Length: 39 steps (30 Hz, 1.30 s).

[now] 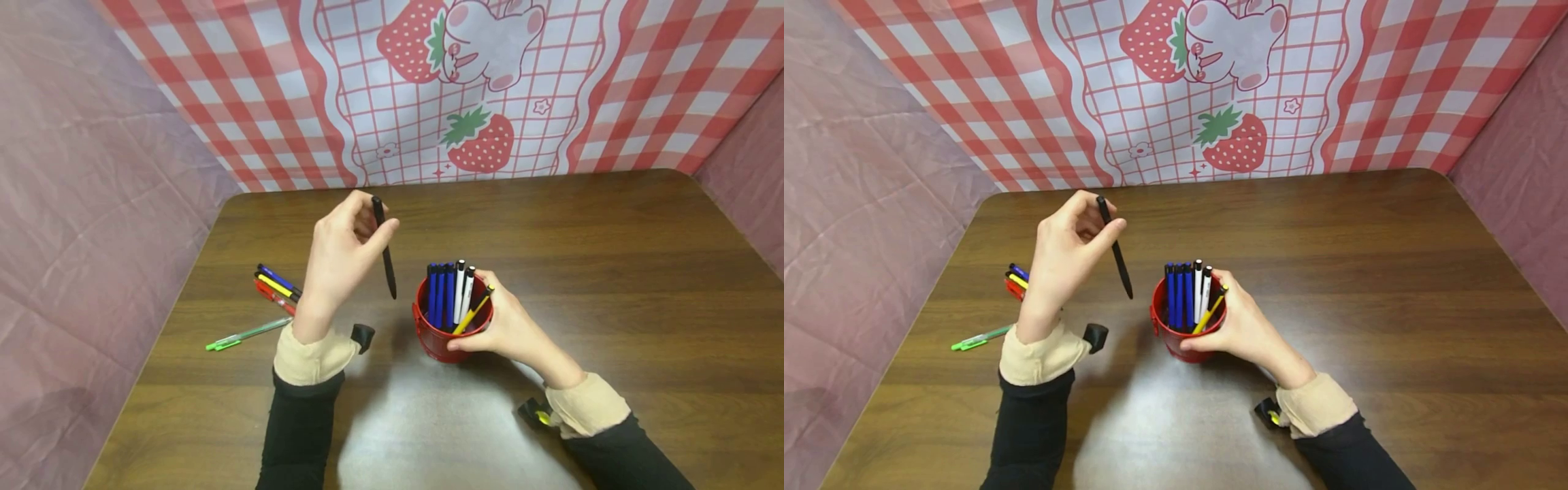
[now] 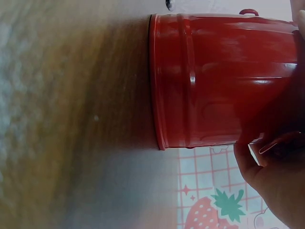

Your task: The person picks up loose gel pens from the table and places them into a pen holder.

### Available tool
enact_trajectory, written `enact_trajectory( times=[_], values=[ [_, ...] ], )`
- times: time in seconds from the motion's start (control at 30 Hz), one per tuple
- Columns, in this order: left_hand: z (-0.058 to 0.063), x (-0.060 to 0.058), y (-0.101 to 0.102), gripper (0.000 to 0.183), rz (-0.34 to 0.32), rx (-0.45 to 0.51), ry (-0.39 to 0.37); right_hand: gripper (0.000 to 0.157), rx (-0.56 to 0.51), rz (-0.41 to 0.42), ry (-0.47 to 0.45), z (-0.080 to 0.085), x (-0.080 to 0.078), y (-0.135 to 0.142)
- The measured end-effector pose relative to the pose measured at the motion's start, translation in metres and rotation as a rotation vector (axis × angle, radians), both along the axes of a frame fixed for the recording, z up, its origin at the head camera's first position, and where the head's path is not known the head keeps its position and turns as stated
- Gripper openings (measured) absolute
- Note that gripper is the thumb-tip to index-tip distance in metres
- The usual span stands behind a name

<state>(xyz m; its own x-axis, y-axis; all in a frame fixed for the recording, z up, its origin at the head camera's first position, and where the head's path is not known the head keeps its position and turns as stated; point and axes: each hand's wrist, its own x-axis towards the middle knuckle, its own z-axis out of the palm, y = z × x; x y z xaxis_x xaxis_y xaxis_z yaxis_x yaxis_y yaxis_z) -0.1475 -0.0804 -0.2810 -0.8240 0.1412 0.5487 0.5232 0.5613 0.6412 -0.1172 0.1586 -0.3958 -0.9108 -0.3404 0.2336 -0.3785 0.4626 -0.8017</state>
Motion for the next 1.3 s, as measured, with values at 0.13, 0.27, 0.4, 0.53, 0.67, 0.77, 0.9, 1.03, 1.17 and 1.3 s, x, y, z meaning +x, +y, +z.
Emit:
enact_trajectory(
  times=[0.13, 0.27, 0.4, 0.53, 0.67, 0.77, 0.9, 1.03, 1.17, 1.3],
  values=[
    [0.001, 0.003, 0.005, 0.018, -0.073, 0.056, -0.002, 0.098, 0.001, 0.0, 0.002, 0.0, 0.0, 0.0],
    [0.001, 0.005, 0.01, 0.018, -0.134, 0.094, 0.005, 0.098, 0.001, -0.005, 0.015, -0.001, 0.0, 0.0],
    [-0.001, 0.006, 0.016, 0.017, -0.165, 0.102, -0.001, 0.097, 0.003, -0.008, 0.028, -0.002, 0.0, 0.0],
    [-0.004, 0.006, 0.021, 0.017, -0.183, 0.079, -0.006, 0.096, 0.002, -0.007, 0.039, -0.002, 0.0, 0.0],
    [-0.005, 0.007, 0.025, 0.017, -0.189, 0.03, -0.019, 0.096, 0.001, -0.006, 0.045, -0.002, 0.0, 0.0],
    [-0.005, 0.007, 0.025, 0.016, -0.192, -0.019, -0.042, 0.096, 0.001, -0.005, 0.039, -0.002, 0.0, 0.0],
    [-0.005, 0.008, 0.025, 0.015, -0.199, -0.095, -0.069, 0.096, -0.006, -0.002, 0.024, -0.002, 0.0, 0.0],
    [-0.006, 0.007, 0.025, 0.015, -0.216, -0.137, -0.091, 0.096, -0.017, -0.004, 0.018, -0.002, 0.0, 0.0],
    [-0.007, 0.005, 0.027, 0.014, -0.22, -0.167, -0.103, 0.096, -0.021, -0.017, 0.033, -0.003, 0.0, 0.0],
    [-0.008, 0.004, 0.029, 0.015, -0.225, -0.215, -0.123, 0.096, -0.016, -0.024, 0.05, -0.003, 0.0, -0.001]
  ],
)
